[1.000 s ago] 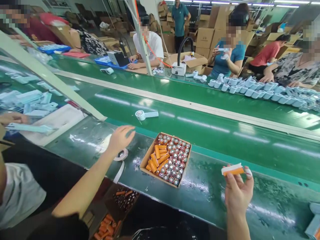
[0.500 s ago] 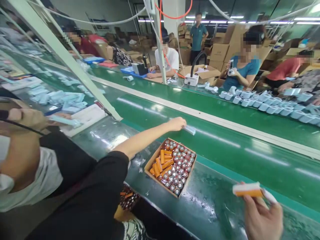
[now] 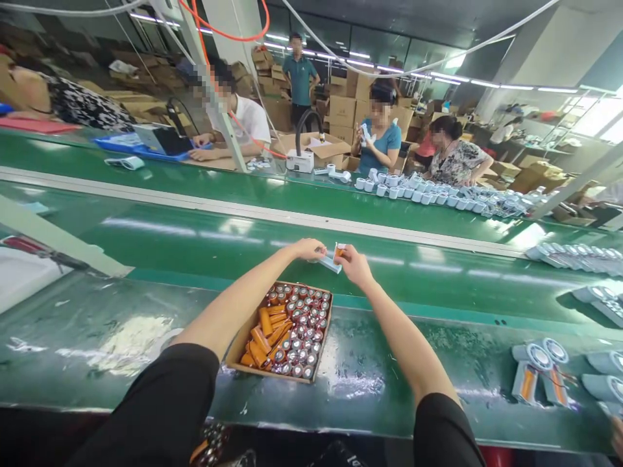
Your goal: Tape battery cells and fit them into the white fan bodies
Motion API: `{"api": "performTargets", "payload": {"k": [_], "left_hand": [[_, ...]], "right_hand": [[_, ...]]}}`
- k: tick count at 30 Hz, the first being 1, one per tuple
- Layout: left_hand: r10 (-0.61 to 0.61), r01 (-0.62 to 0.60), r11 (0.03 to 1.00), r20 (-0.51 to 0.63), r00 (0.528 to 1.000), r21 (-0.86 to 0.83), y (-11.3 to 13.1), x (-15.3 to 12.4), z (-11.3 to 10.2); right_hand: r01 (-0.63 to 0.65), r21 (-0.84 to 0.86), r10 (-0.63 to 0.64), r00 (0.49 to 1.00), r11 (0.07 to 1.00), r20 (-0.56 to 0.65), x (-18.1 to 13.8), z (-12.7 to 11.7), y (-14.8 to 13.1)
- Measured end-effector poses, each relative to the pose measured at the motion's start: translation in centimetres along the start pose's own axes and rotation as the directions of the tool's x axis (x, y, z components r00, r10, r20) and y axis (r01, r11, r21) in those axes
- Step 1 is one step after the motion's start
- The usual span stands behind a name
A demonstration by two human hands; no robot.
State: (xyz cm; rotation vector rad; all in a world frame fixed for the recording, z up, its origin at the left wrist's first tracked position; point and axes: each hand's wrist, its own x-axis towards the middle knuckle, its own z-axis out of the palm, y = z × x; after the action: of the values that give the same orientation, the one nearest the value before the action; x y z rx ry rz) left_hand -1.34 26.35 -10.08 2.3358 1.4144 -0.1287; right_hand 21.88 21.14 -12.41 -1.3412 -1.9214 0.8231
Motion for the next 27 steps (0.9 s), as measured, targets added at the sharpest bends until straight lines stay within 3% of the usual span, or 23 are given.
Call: {"api": "performTargets", "payload": {"k": [6, 10, 13, 15, 18, 21, 24, 27], "left_hand": [[-0.078, 0.070, 0.994, -0.092, 0.993, -0.080, 3.3, -0.4, 0.1], [-0.148, 0.125, 0.977, -0.131, 0.980, -0.170, 4.1, -0.8, -0.1], [-0.206, 0.165, 0.958, -0.166, 0.964, -0.233, 3.4, -0.6, -0.5], [-0.217, 0.166, 0.952, -0.182, 0.959, -0.258, 3.8, -0.8, -0.9], [-0.191, 0.131, 0.958, -0.224, 0.956, -0.256, 5.3, -2.0, -2.1], [-0.137, 0.069, 0.975, -0.329, 0.934, -0.211, 5.3, -6.0, -2.9], [-0.086, 0.036, 0.993, -0.457, 0.885, -0.116, 4.1, -13.9, -1.6], [-0.081, 0.112, 0.994, -0.618, 0.782, 0.012, 4.6, -22.2, 0.8]], "right_hand": [[0.010, -0.353, 0.046, 0.988, 0.936, 0.149, 0.1, -0.2, -1.1], [0.130, -0.494, 0.013, 0.961, 0.860, 0.275, 1.1, 0.2, -1.5], [0.255, -0.644, 0.009, 0.926, 0.722, 0.377, 3.3, 1.4, -1.2], [0.310, -0.676, 0.004, 0.908, 0.669, 0.420, 4.4, 2.0, -1.2], [0.328, -0.580, -0.049, 0.895, 0.745, 0.443, 4.5, 1.2, -0.7], [0.262, -0.511, -0.110, 0.945, 0.819, 0.308, 3.5, -2.1, 1.3], [0.051, -0.517, -0.080, 0.996, 0.855, -0.034, 0.9, -7.0, 3.4], [-0.182, -0.527, -0.002, 0.944, 0.830, -0.330, -5.2, -11.9, 2.6]]}}
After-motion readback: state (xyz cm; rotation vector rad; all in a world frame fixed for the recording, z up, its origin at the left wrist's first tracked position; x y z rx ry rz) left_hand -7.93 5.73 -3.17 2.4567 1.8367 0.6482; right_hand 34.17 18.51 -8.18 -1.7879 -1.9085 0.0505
